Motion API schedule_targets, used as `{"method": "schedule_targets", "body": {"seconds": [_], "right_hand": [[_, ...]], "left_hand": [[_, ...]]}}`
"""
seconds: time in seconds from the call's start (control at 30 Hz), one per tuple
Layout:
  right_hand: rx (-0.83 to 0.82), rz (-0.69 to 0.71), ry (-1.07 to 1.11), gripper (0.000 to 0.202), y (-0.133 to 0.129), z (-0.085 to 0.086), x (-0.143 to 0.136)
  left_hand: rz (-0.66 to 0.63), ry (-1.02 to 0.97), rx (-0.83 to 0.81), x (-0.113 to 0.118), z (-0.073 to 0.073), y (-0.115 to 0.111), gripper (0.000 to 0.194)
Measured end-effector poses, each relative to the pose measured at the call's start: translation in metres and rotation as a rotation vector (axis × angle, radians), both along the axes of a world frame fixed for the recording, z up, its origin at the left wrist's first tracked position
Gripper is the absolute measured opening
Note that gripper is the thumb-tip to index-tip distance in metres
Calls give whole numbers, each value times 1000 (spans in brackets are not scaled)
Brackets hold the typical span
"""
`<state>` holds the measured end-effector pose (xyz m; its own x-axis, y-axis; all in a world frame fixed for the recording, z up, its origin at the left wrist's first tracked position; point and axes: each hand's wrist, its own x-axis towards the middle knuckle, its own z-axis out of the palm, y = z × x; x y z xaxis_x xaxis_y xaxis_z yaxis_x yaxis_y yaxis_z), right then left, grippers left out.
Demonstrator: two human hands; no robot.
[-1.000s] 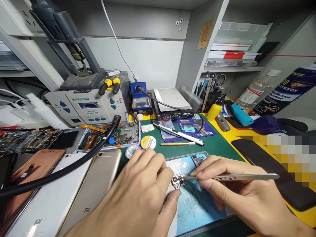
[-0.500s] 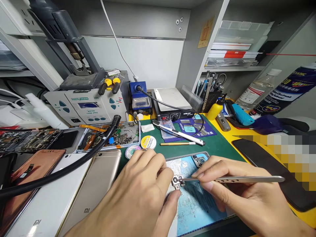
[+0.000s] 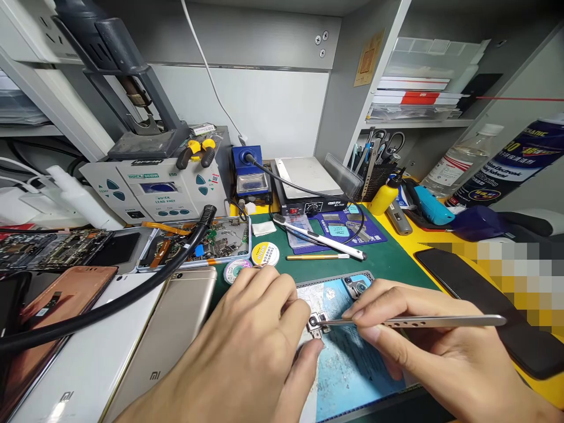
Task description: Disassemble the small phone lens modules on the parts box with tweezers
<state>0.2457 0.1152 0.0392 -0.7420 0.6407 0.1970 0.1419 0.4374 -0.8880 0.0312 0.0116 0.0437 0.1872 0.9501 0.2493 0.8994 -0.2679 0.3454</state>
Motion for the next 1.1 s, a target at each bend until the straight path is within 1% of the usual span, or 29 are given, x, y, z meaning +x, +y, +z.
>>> {"method": "schedule_targets", "body": {"seconds": [0.13, 0.3, 0.5, 0.73, 0.87, 1.0, 1.1], "right_hand": [[7, -6, -8, 10, 0, -1, 0], [8, 5, 10, 10, 0, -1, -1], [10, 18, 14, 11, 0, 0, -2], [3, 9, 21, 11, 1, 0, -4], [7, 13, 38, 12, 1, 0, -3], [3, 7, 37, 12, 0, -1, -1], [1, 9, 31, 12, 0, -2, -1]], "left_hand": [[24, -2, 17, 0, -1, -1, 17], [-4, 5, 22, 0, -2, 2, 18], [14, 4, 49, 2, 2, -1, 16], [12, 13, 23, 3, 0, -3, 17], [32, 12, 26, 0, 0, 0, 16], [2, 11, 23, 0, 0, 4, 16], [33, 15, 25, 1, 0, 4, 15]]}}
